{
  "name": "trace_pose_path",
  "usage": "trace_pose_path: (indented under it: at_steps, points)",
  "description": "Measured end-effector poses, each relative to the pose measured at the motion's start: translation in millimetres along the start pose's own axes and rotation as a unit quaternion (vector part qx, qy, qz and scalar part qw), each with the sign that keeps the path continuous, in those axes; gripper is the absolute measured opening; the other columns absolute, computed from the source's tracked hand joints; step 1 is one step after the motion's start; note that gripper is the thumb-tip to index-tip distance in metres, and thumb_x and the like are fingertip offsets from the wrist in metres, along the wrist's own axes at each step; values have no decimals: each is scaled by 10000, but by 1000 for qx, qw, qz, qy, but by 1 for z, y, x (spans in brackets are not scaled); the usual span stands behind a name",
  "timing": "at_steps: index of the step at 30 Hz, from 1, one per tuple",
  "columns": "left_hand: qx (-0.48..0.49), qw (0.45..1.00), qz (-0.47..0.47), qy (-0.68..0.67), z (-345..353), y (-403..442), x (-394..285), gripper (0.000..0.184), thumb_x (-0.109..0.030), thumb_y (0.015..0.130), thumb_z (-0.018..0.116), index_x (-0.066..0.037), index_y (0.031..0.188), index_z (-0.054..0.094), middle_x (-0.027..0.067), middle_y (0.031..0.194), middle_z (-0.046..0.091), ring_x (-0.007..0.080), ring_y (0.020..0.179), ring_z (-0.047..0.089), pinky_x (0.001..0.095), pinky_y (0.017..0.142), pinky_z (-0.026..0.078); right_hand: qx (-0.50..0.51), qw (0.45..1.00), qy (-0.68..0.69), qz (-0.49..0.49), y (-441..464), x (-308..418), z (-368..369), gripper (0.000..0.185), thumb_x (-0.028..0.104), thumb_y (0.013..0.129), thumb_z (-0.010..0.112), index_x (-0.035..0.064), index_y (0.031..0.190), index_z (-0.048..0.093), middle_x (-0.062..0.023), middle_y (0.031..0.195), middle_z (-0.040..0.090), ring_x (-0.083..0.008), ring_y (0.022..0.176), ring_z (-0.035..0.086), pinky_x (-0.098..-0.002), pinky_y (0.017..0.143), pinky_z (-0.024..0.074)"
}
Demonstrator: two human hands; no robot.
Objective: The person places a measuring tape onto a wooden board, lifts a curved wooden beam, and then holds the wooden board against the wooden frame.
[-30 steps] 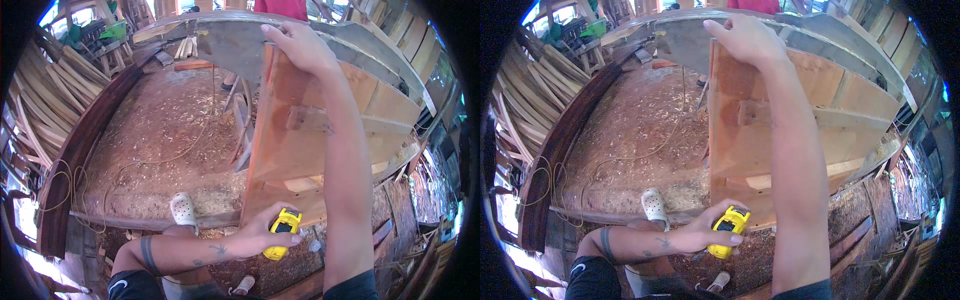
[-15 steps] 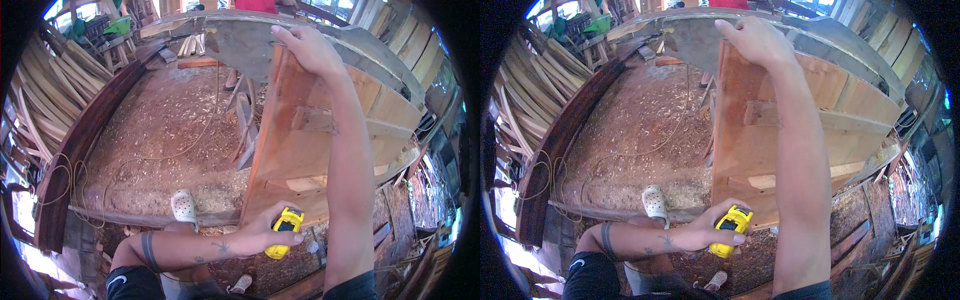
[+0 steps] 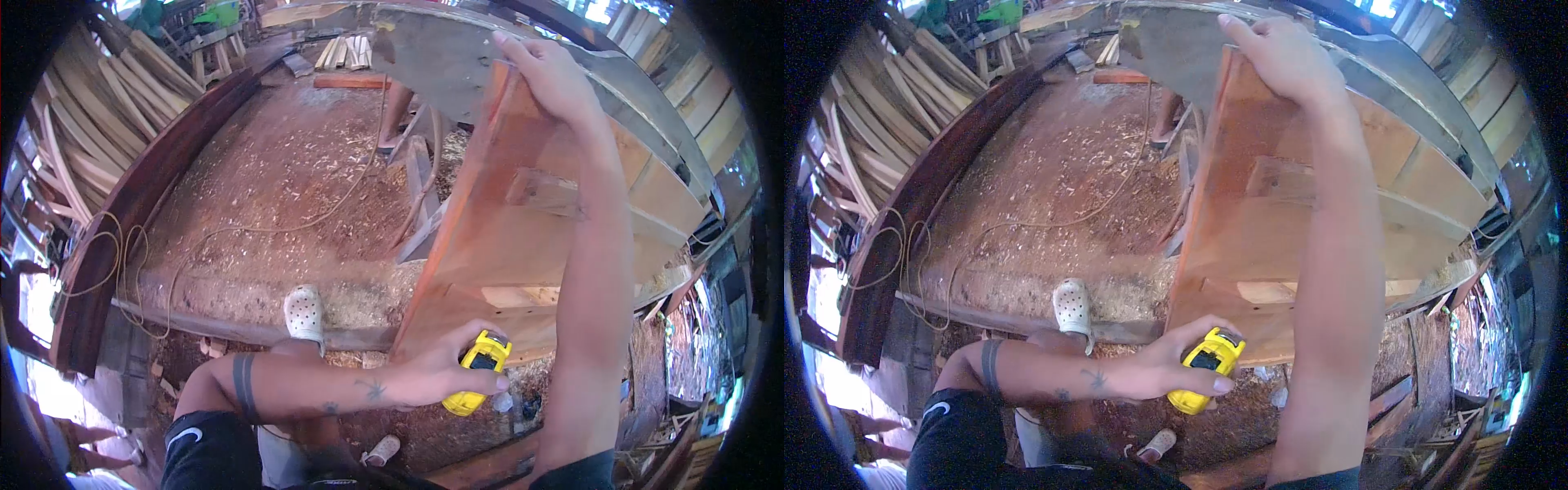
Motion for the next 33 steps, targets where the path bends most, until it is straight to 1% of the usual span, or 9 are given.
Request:
trace_pose_path:
  at_steps: [2, 5, 8, 11, 14, 20, 23, 32, 33]
  points:
    - [-1, 1000, 10, 9, 0, 0, -2, 575, -183, 817, 745, -93, 1273, 406, 42, 1016, 553, 126, 899, 567, 294, 755, 502, -21, 1000, 14, -18, 4, -5, 2, 693, 585, 898, 468, -91, 960, 609, -171, 848, 632, -224, 829, 582, -329, 835, 433]
    - [4, 1000, 19, -20, 2, 0, -2, 576, -197, 810, 752, -92, 1266, 416, 38, 1014, 553, 114, 896, 555, 279, 756, 485, -11, 998, 55, -6, 6, -12, 4, 705, 582, 900, 469, -107, 978, 601, -174, 851, 633, -227, 827, 581, -336, 841, 433]
    - [5, 999, 27, -32, 2, 3, 2, 582, -200, 806, 754, -92, 1266, 415, 38, 1013, 555, 117, 892, 557, 287, 753, 489, 0, 1000, 4, 3, 7, -13, 3, 721, 590, 897, 468, -114, 988, 596, -172, 870, 640, -217, 835, 580, -337, 848, 432]
    - [5, 999, 15, -28, 2, 2, 1, 593, -203, 800, 760, -90, 1268, 412, 41, 1016, 559, 117, 891, 559, 285, 747, 491, 15, 1000, 24, 6, 9, -18, 6, 739, 602, 893, 466, -120, 983, 595, -167, 878, 635, -207, 844, 574, -334, 846, 431]
    - [11, 998, 16, -51, 4, 1, -2, 602, -202, 797, 765, -83, 1267, 409, 44, 1016, 560, 118, 878, 565, 279, 724, 496, -53, 997, 33, -36, 9, -18, 3, 741, 614, 889, 466, -112, 961, 601, -156, 845, 625, -198, 824, 567, -329, 835, 432]
    - [14, 998, 19, -64, 5, 1, -2, 604, -201, 796, 768, -76, 1264, 408, 49, 1012, 558, 121, 851, 573, 272, 690, 503, 2, 1000, 5, -1, 13, -23, 4, 711, 617, 885, 475, -86, 829, 568, -104, 736, 570, -171, 749, 529, -329, 782, 431]
    - [9, 998, 23, -50, 4, 2, -3, 603, -201, 796, 767, -73, 1263, 408, 48, 1007, 555, 121, 853, 570, 273, 699, 500, -25, 999, 38, -5, 9, -19, 4, 704, 613, 886, 473, -79, 777, 538, -102, 704, 534, -159, 725, 505, -330, 752, 427]
    - [6, 999, 34, -19, 3, 5, -1, 579, -188, 808, 760, -71, 1256, 412, 40, 1003, 560, 119, 868, 564, 273, 734, 484, -30, 999, -3, -14, 11, -19, 2, 698, 600, 894, 455, -67, 688, 470, -121, 624, 468, -204, 629, 443, -364, 670, 404]
    - [7, 999, 36, -27, 3, 6, 0, 579, -187, 809, 760, -71, 1257, 412, 39, 1002, 561, 118, 869, 564, 271, 735, 483, -13, 1000, -10, -4, 10, -14, 2, 678, 597, 892, 448, -60, 750, 537, -176, 709, 525, -276, 719, 503, -394, 727, 421]
Point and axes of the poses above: each hand's wrist, its own y-axis towards the middle knuckle, its own z-axis out of the palm, x = y × z, the point moved 8 cm from there along y, towards the middle knuckle
